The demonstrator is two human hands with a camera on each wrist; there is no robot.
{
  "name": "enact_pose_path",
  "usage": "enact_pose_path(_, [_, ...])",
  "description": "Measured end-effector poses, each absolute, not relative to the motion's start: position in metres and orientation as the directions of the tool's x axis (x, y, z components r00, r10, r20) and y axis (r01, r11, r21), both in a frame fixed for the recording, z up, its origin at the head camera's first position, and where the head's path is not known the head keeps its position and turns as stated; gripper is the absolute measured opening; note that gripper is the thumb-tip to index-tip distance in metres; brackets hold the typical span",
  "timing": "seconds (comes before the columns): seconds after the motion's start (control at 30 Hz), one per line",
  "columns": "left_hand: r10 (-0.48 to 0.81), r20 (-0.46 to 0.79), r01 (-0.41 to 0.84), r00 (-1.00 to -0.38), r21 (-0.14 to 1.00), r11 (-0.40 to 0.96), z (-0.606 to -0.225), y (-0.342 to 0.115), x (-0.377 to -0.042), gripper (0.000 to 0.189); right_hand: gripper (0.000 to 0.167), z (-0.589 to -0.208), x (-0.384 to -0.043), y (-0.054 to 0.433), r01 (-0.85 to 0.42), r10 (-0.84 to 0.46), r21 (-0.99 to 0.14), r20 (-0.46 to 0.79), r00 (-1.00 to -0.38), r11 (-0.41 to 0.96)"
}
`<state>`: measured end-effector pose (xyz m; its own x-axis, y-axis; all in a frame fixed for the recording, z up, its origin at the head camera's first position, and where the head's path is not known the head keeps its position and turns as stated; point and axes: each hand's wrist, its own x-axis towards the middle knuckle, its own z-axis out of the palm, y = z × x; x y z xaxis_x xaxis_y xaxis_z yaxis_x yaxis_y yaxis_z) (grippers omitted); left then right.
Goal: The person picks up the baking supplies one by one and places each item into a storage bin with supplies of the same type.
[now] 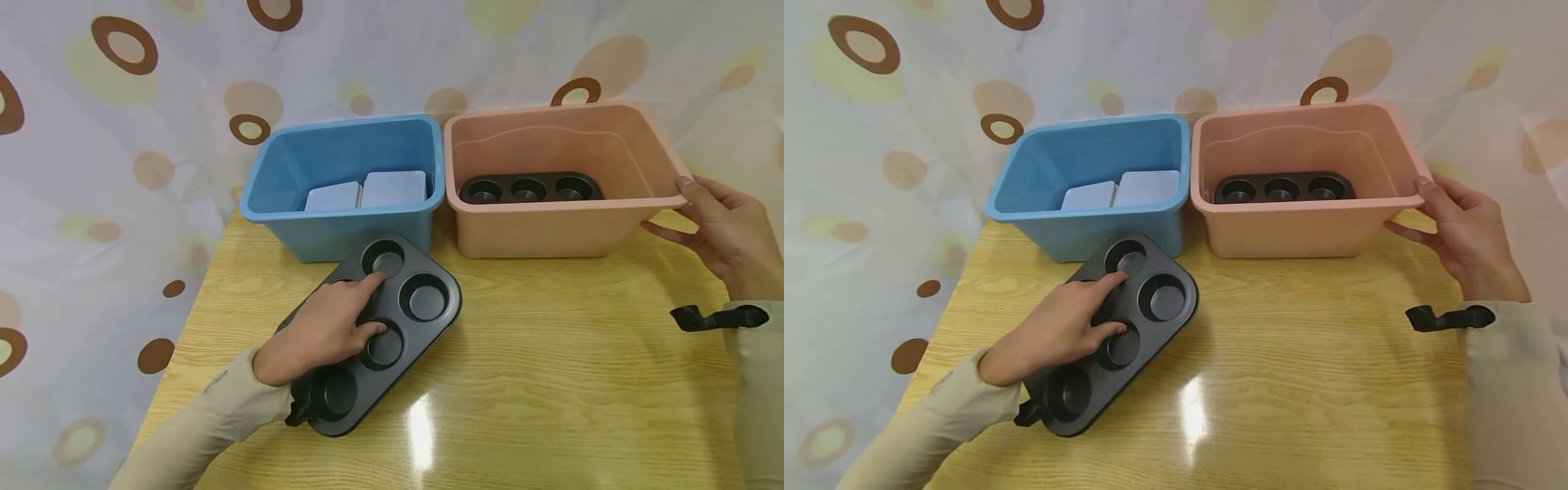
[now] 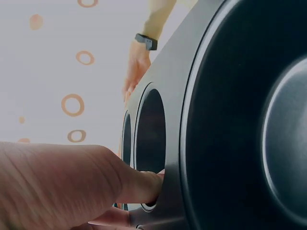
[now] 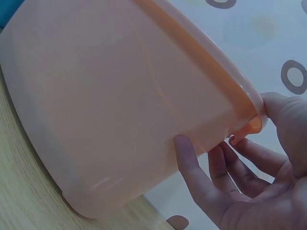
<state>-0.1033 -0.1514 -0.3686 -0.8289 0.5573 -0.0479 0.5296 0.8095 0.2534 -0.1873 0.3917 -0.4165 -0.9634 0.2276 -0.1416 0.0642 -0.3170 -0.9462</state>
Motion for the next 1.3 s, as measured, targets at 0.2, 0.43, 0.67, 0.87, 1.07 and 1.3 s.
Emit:
enact_pose_path(0.2, [0.596, -0.031, 0.575, -0.803, 0.224, 0.787, -0.361, -0.139, -0.103, 0.072, 0.040, -0.415, -0.185, 0.391, 0.059, 0.218, -0.942, -0.137, -0.966, -0.330])
enact_pose_path(0.43, [0.649, -0.018, 0.637, -0.761, 0.172, 0.752, -0.348, -0.123, -0.109, 0.069, 0.035, -0.412, -0.185, 0.391, 0.058, 0.215, -0.941, -0.136, -0.967, -0.333])
enact_pose_path(0.67, [0.707, -0.005, 0.704, -0.707, 0.091, 0.704, -0.326, -0.106, -0.116, 0.062, 0.029, -0.409, -0.190, 0.392, 0.082, 0.190, -0.935, -0.156, -0.969, -0.346])
enact_pose_path(0.87, [0.731, -0.005, 0.731, -0.682, 0.033, 0.682, -0.302, -0.088, -0.124, 0.060, 0.028, -0.410, -0.188, 0.394, 0.096, 0.197, -0.933, -0.172, -0.965, -0.346])
enact_pose_path(1.07, [0.744, 0.037, 0.743, -0.667, -0.036, 0.668, -0.285, -0.077, -0.136, 0.058, 0.026, -0.410, -0.187, 0.391, 0.084, 0.194, -0.931, -0.162, -0.968, -0.356])
enact_pose_path(1.3, [0.738, 0.014, 0.738, -0.675, -0.018, 0.675, -0.275, -0.068, -0.153, 0.054, 0.029, -0.411, -0.185, 0.388, 0.086, 0.176, -0.931, -0.156, -0.972, -0.354])
